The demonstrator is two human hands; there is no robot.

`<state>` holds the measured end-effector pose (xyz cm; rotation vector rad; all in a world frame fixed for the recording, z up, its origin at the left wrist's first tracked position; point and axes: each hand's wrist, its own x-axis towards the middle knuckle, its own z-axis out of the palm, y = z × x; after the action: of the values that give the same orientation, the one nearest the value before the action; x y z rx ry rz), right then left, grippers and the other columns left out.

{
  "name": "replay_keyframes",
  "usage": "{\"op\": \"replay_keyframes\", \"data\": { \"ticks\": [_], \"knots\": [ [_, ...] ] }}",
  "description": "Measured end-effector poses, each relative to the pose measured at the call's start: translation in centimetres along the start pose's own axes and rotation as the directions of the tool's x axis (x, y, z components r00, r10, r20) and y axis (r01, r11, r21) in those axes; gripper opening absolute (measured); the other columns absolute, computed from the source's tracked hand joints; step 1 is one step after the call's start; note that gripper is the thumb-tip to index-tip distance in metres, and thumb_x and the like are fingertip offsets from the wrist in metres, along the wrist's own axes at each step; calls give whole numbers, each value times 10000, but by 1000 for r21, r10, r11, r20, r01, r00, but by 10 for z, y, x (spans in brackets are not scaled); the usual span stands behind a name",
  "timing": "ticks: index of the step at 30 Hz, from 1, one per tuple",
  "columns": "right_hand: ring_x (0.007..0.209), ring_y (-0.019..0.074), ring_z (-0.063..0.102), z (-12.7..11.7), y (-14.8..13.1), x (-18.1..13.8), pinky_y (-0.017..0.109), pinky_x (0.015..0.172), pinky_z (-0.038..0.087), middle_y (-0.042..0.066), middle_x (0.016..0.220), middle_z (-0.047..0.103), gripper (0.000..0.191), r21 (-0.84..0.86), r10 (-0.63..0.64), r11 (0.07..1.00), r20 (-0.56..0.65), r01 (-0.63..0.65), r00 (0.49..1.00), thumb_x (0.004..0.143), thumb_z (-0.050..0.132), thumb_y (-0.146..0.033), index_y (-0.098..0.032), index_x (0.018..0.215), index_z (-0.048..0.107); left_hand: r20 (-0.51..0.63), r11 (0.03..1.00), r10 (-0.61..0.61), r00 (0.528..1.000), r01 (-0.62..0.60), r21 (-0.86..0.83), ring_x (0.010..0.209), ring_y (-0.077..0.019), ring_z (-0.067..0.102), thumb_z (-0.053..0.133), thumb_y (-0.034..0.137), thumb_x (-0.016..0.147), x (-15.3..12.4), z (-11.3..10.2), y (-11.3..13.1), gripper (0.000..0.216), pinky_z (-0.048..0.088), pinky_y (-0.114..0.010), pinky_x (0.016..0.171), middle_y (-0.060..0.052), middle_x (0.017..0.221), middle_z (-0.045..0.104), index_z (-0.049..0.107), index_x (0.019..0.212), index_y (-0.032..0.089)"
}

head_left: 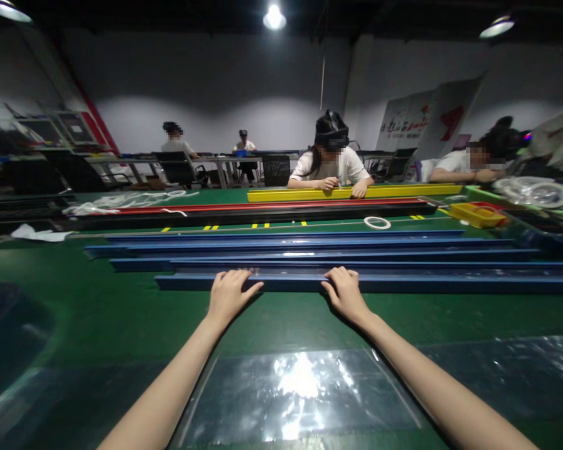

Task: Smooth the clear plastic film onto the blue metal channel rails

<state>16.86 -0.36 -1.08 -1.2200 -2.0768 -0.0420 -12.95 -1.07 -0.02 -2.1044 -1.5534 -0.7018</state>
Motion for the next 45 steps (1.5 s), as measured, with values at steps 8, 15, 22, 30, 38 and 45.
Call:
{"op": "replay_keyframes", "data": {
  "ticks": [8, 15, 22, 30, 38, 45],
  "knots": [
    [891, 169, 497, 0, -1, -3, 340, 814, 239, 33, 875, 594, 75, 58, 16, 998, 6, -17, 1000, 858, 442, -231, -186, 867, 502, -45, 998, 8, 999, -5, 60, 792, -185, 626, 391, 470, 885, 1, 0, 0, 398, 369, -315, 727, -38, 822, 700, 655, 807, 181],
    [886, 167, 489, -3, -7, -6, 337, 800, 224, 31, 871, 588, 89, 45, 19, 999, 37, -21, 999, 862, 415, -218, -186, 874, 498, -125, 993, 16, 992, -1, 116, 649, -158, 623, 397, 430, 890, -2, 2, 0, 420, 358, -286, 633, -18, 682, 692, 661, 677, 183],
    [880, 176, 489, -3, -8, -8, 342, 788, 220, 44, 874, 596, 116, 26, 13, 1000, 50, -14, 999, 866, 396, -225, -188, 883, 504, -135, 984, 16, 991, 8, 177, 586, -146, 597, 398, 405, 891, -3, -1, 3, 432, 337, -280, 594, -9, 585, 655, 633, 603, 185],
    [942, 193, 472, -1, -27, -6, 358, 820, 226, 63, 949, 586, 129, 50, -51, 998, 122, 45, 991, 839, 451, -227, -176, 950, 495, -202, 993, 14, 979, 10, 117, 789, -183, 597, 442, 341, 868, 2, -6, 8, 272, 357, -315, 702, -35, 829, 687, 658, 805, 188],
    [980, 206, 453, -3, -44, -2, 375, 883, 273, 97, 1026, 556, 307, 25, -179, 984, 250, 179, 951, 834, 453, -225, -157, 1132, 480, -101, 996, 71, 992, -65, 59, 1013, -215, 572, 401, 338, 884, 4, -3, 9, 337, 362, -361, 801, -53, 1103, 648, 599, 1130, 219],
    [1022, 228, 445, -22, -18, 0, 363, 863, 329, 118, 1135, 548, 433, -121, -195, 969, 173, 217, 966, 894, 392, -377, -155, 1261, 447, -14, 994, 73, 997, -71, 78, 953, -201, 594, 346, 309, 892, 7, -4, 5, 354, 362, -348, 851, -59, 1011, 675, 640, 1057, 203]
  ]
}}
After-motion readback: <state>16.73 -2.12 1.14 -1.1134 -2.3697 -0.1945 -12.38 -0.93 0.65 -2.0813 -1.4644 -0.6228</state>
